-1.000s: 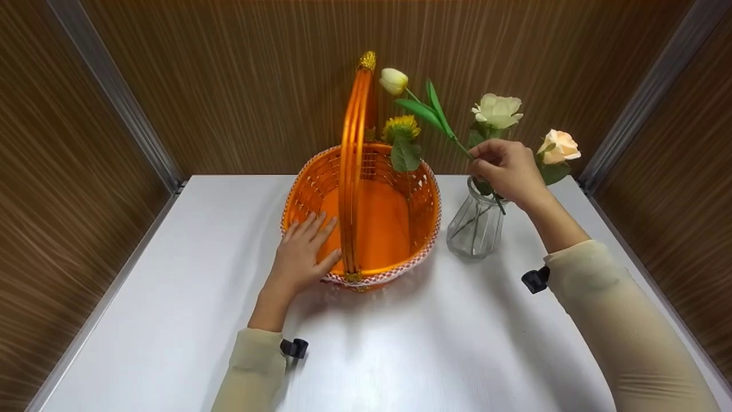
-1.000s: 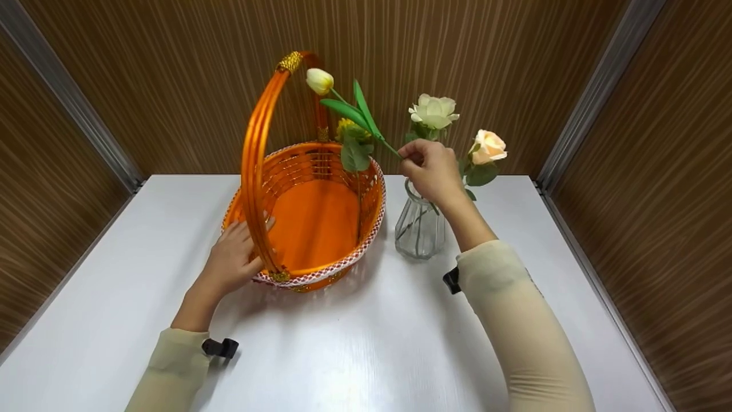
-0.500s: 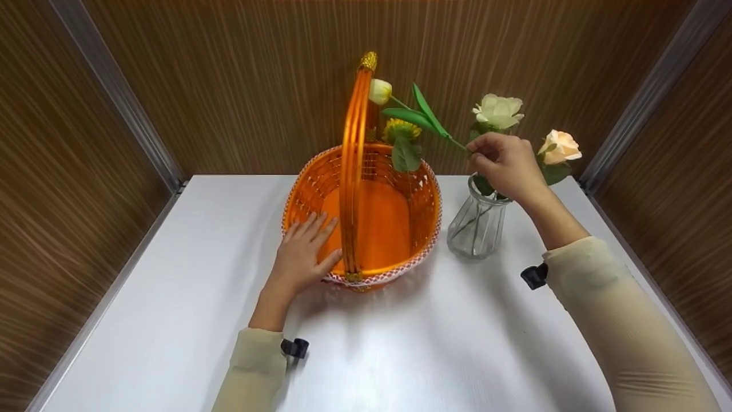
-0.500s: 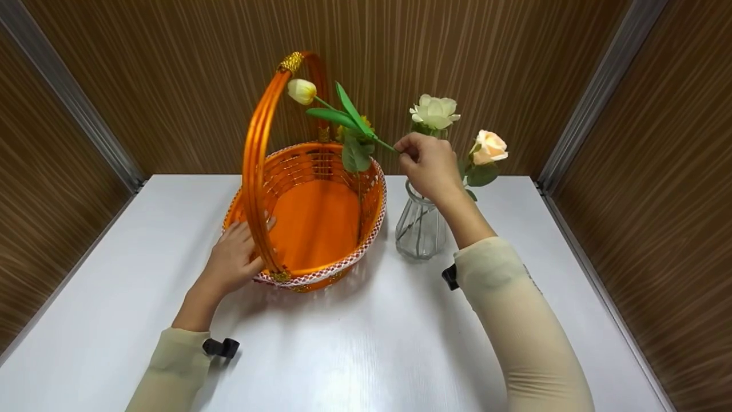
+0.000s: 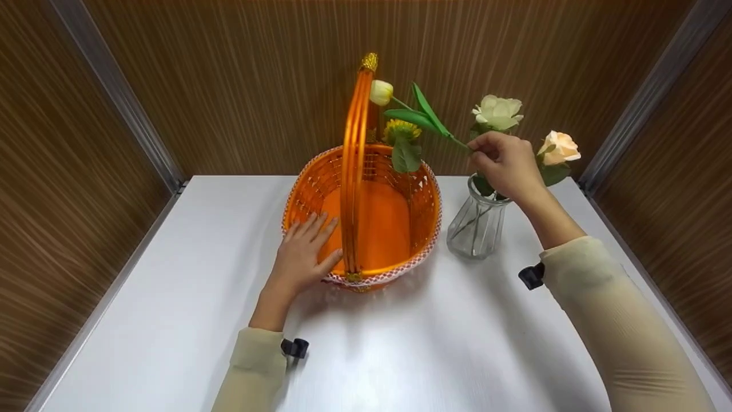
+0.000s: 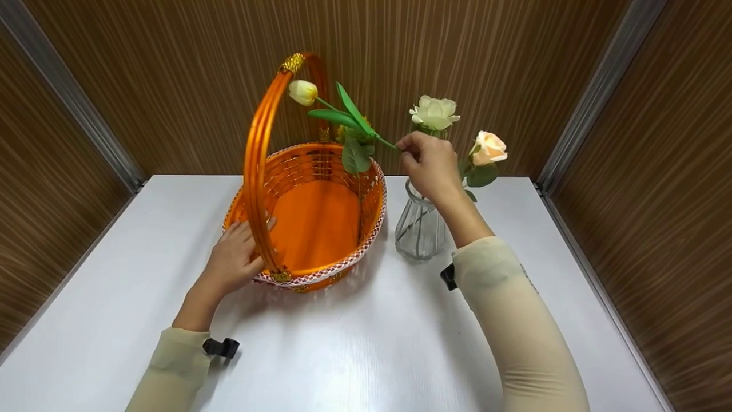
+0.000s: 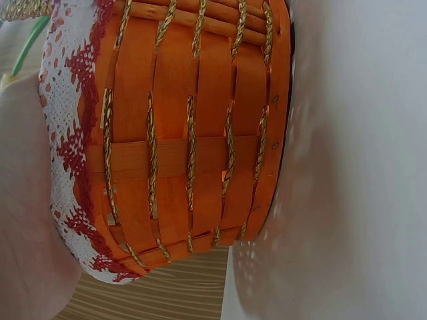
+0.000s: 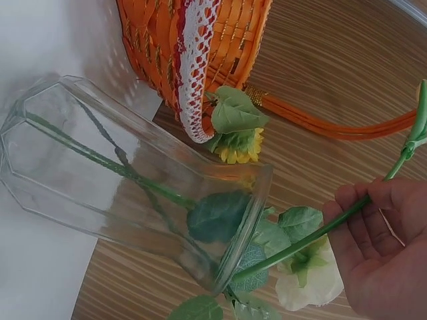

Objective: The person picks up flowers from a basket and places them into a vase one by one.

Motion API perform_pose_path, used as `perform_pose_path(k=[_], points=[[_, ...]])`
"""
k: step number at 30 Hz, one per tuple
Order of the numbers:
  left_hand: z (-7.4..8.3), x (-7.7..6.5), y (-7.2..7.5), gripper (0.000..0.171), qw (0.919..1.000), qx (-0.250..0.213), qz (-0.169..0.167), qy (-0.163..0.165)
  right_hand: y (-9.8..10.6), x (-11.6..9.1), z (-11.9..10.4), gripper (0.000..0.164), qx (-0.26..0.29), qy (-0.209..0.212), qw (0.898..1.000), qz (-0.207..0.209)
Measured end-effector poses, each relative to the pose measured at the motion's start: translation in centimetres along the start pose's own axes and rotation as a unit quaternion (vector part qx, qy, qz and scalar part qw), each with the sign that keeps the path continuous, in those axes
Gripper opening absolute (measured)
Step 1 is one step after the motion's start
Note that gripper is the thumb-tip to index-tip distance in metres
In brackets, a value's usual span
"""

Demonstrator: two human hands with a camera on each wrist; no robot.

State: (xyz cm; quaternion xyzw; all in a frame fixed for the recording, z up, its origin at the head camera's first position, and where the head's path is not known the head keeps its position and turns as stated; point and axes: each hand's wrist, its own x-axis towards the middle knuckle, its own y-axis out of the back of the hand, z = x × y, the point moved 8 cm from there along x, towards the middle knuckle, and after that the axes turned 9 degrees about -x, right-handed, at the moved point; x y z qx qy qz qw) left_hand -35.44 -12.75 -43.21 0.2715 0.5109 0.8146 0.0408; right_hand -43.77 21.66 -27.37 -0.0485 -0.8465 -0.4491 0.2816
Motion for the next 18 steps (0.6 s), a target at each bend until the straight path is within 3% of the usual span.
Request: perform_pose_path(k=[18], points=[[0.0, 0.0, 0.0, 0.067, 1.0000, 0.005, -0.004, 0.000, -1.7, -0.8, 1.7, 0.018, 0.027, -0.024, 0.999, -0.021]])
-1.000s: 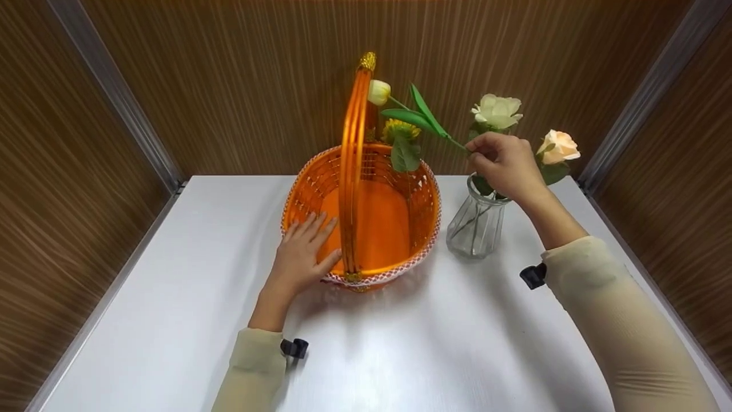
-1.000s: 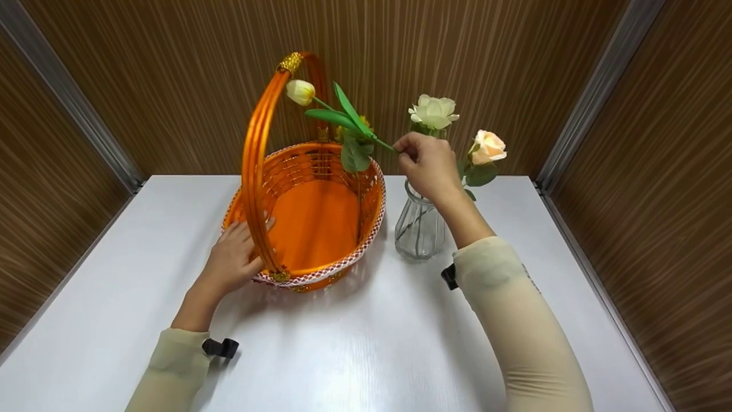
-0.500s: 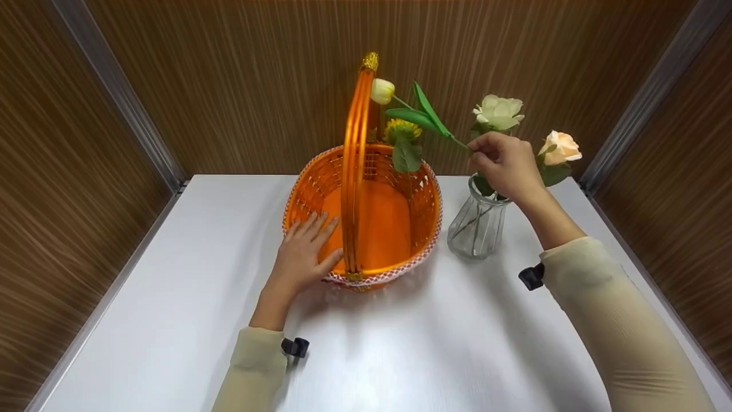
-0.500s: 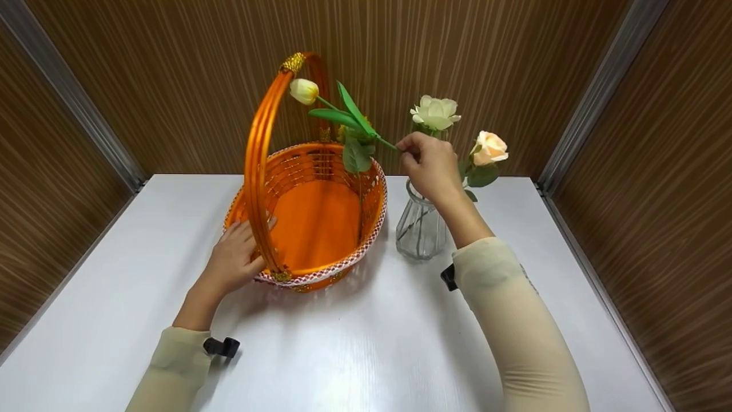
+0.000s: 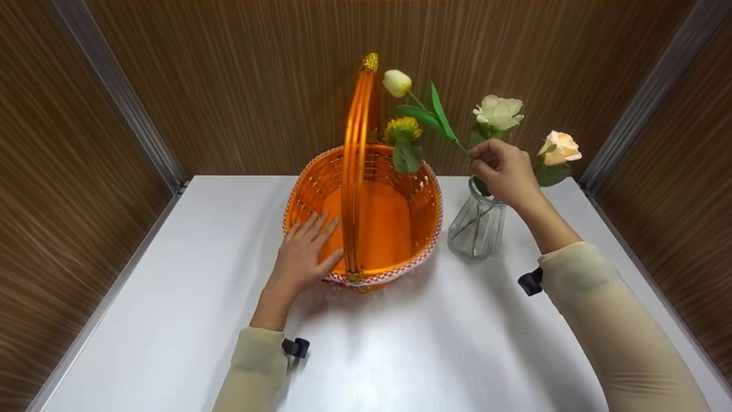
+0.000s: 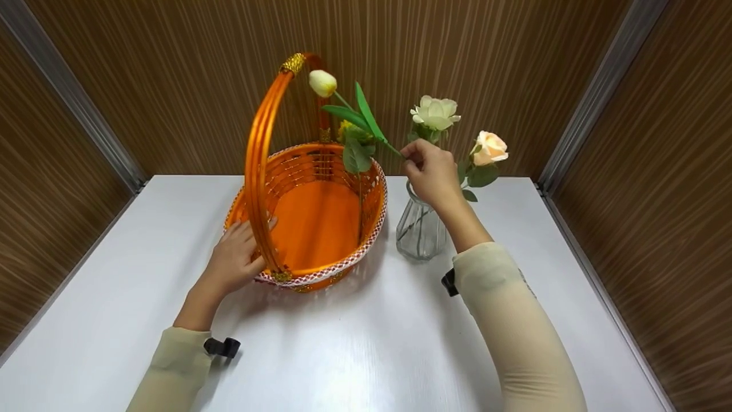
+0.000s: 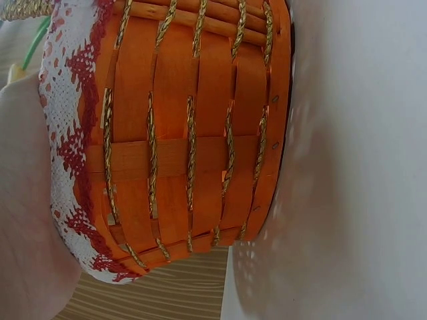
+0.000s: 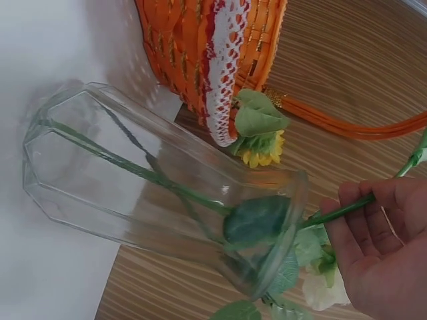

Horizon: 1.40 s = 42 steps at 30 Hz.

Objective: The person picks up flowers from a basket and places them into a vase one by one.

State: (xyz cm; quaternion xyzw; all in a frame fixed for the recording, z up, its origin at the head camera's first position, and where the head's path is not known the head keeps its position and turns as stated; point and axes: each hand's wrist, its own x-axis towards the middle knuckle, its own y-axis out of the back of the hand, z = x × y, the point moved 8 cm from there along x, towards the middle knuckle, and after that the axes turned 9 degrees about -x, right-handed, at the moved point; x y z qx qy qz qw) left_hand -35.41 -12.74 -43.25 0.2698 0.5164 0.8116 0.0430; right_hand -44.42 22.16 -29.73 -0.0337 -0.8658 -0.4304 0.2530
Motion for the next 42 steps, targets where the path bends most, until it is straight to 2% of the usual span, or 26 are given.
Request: perform_pose_path(k=[6, 12, 18, 32, 42], points=[[0.1, 0.1, 0.1, 0.067, 1.0000, -0.003, 0.005, -0.004, -0.2, -0.4, 1.2, 0.033, -0.005, -0.026, 1.000, -0.012], [0.1, 0.3, 0.0, 0.067, 1.0000, -0.004, 0.002, 0.002, 0.0, -0.8, 2.1, 0.022, -0.005, -0.048, 0.999, 0.001], [0.2, 0.5, 0.2, 0.067, 1.0000, -0.006, 0.005, 0.001, 0.1, -1.4, 2.8, 0.029, -0.008, -0.063, 0.998, 0.013], [0.1, 0.2, 0.1, 0.067, 0.9999, -0.013, 0.004, 0.000, 0.2, -2.2, 4.3, 0.021, -0.023, -0.083, 0.996, 0.006], [0.0, 0.0, 0.0, 0.067, 0.9999, -0.010, 0.006, 0.002, 1.0, -2.5, 4.2, 0.019, -0.031, -0.074, 0.996, 0.045]])
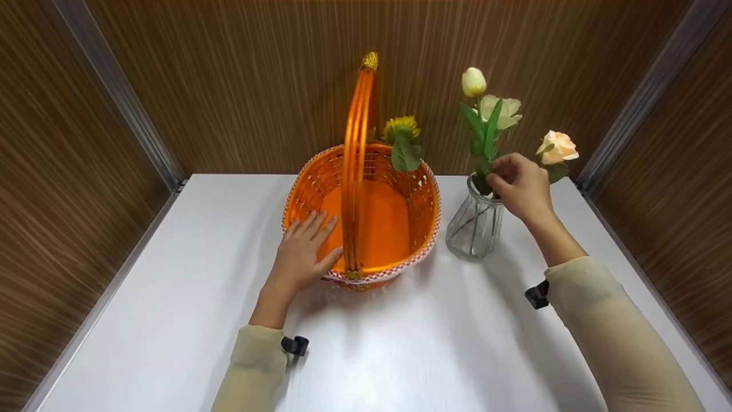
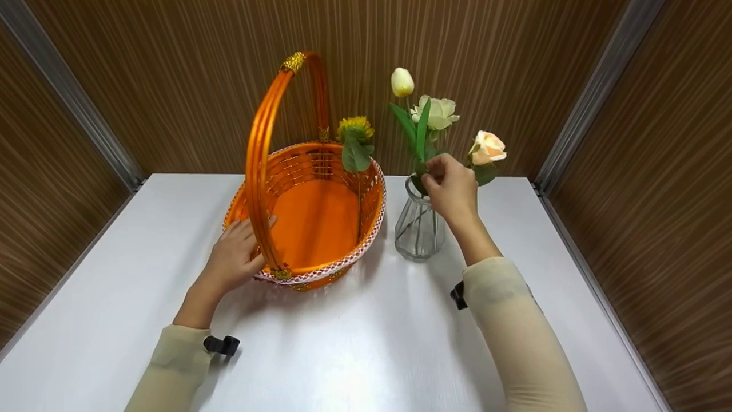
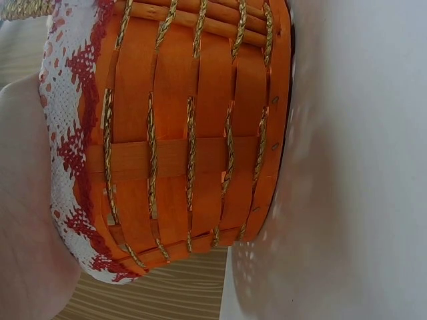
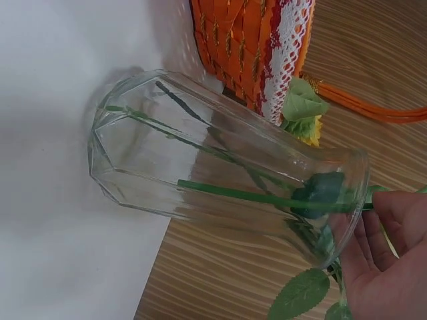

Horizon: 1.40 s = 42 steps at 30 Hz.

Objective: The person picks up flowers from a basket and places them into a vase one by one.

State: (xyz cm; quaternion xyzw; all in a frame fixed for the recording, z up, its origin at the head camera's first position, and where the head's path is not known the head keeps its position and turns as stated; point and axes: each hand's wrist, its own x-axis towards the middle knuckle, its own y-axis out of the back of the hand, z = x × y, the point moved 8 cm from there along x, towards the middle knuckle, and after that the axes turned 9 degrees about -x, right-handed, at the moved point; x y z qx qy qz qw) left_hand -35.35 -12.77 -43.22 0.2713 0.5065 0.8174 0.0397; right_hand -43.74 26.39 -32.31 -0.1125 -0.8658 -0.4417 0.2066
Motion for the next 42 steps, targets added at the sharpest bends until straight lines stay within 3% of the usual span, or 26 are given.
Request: perform_pose_path(k=[11, 20, 42], points=[[-0.2, 0.0, -0.1, 0.067, 1.0000, 0.002, 0.003, 0.001, 0.3, -0.3, 0.1, 0.021, 0.018, -0.017, 1.000, 0.011], [-0.3, 0.1, 0.0, 0.066, 1.0000, 0.000, -0.002, 0.002, 0.1, -0.7, -1.4, 0.021, 0.038, -0.015, 0.999, 0.015], [-0.1, 0.1, -0.1, 0.067, 1.0000, 0.003, -0.005, 0.000, -3.6, -1.0, -5.1, 0.022, 0.127, 0.025, 0.991, -0.020]])
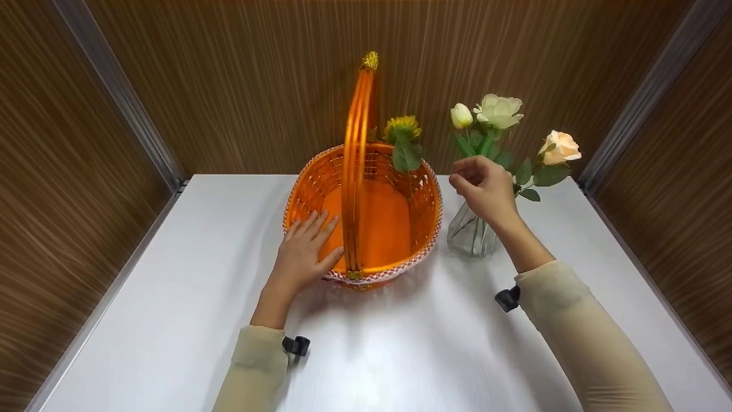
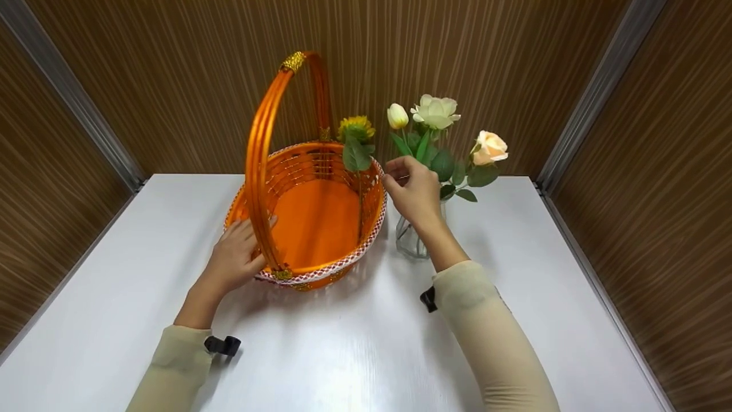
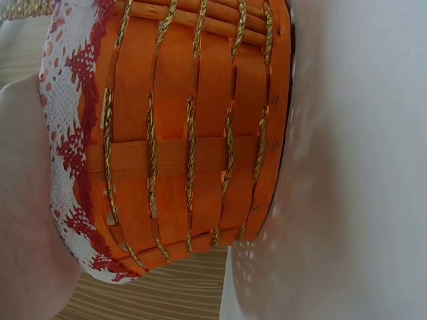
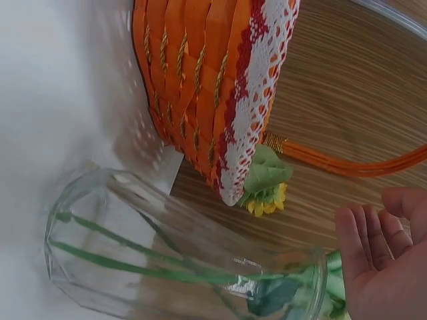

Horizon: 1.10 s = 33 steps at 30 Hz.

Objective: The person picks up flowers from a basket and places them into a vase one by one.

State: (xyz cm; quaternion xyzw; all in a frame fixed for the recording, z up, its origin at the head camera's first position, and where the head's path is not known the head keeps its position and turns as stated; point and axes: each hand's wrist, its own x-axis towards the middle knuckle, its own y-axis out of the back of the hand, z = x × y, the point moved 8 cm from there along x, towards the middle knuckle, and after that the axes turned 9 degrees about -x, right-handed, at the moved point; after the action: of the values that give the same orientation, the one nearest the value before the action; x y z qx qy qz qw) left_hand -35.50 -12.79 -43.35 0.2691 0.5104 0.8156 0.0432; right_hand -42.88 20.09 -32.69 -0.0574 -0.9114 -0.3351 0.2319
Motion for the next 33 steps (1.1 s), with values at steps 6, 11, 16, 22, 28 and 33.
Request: perform_pose_path(k=[6, 11, 16, 22, 28, 33], points=[[0.0, 0.0, -0.1, 0.067, 1.0000, 0.001, -0.002, 0.004, -1.4, 0.0, -0.5, 0.021, 0.004, 0.000, 1.000, -0.007], [0.1, 0.0, -0.1, 0.066, 1.0000, 0.002, -0.002, 0.002, -2.8, 0.0, -0.5, 0.023, 0.025, -0.014, 0.999, -0.025], [0.1, 0.0, 0.0, 0.066, 1.0000, 0.002, 0.007, 0.000, -4.3, 0.2, -0.4, 0.024, 0.064, -0.035, 0.996, -0.044], [-0.1, -0.2, -0.2, 0.066, 1.0000, -0.002, 0.005, 0.006, -6.2, 0.2, -0.1, 0.028, 0.111, -0.079, 0.987, -0.081], [0.0, -0.1, -0.2, 0.066, 1.0000, -0.004, 0.007, 0.003, -6.2, -0.6, -1.6, 0.031, 0.147, -0.123, 0.976, -0.105], [0.0, 0.1, 0.0, 0.066, 1.0000, -0.003, 0.008, 0.001, -7.0, -0.1, -0.3, 0.032, 0.174, -0.142, 0.969, -0.104]])
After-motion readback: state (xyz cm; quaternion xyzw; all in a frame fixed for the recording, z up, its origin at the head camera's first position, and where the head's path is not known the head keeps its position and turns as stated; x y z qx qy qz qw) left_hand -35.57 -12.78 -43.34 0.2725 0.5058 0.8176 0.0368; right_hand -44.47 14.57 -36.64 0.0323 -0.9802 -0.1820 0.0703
